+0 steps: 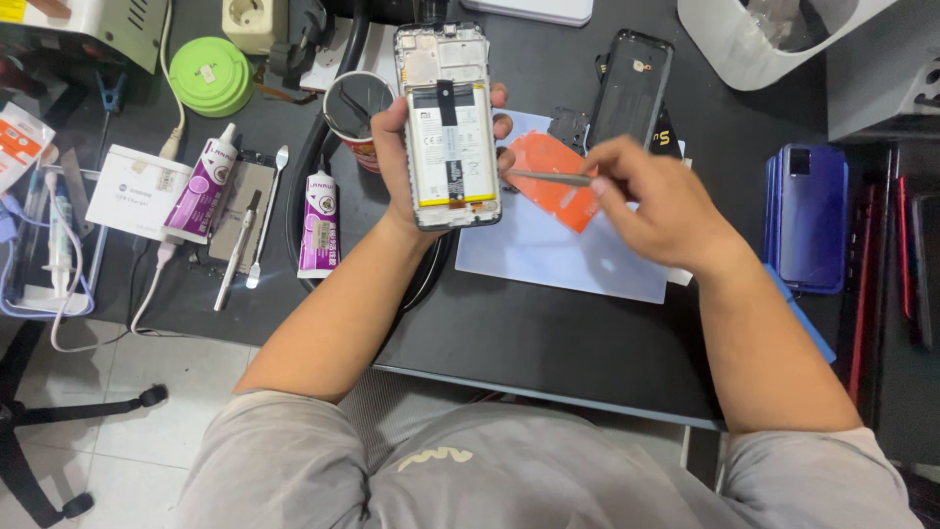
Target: The person uses tweezers to manipulate small components on a disassembled smartphone motherboard. They then use an orange plastic card to wipe the screen and edges of the phone. The person continues to use the tweezers to adjust internal parts of the phone.
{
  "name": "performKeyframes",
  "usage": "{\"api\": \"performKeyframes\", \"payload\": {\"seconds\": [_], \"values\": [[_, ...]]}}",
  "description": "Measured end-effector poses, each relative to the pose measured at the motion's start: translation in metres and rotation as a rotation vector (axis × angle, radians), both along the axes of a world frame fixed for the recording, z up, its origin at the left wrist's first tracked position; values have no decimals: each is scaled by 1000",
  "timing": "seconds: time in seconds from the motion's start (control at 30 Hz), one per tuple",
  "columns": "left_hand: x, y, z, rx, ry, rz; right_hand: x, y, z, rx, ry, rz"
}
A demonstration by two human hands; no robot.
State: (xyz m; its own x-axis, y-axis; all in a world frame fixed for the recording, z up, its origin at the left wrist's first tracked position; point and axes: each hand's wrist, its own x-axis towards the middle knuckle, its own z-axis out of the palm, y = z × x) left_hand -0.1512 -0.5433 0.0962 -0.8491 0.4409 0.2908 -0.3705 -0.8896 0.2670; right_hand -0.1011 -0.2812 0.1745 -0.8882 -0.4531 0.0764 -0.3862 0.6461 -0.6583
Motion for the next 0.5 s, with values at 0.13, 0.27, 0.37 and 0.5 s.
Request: {"api": "performKeyframes", "payload": {"seconds": [0.13,0.27,0.37,0.5], "values": [[1,-2,-8,-166,104,138,-9,7,-13,-20,-76,-64],[2,9,-9,-361,128,310,-11,3,-37,-867,-415,-44],[6,21,-5,-550,208,489,-11,-8,-56,-1078,-602,-200],[12,28,2,-691,358,588,-7,-12,-69,-1090,-565,-141]]}}
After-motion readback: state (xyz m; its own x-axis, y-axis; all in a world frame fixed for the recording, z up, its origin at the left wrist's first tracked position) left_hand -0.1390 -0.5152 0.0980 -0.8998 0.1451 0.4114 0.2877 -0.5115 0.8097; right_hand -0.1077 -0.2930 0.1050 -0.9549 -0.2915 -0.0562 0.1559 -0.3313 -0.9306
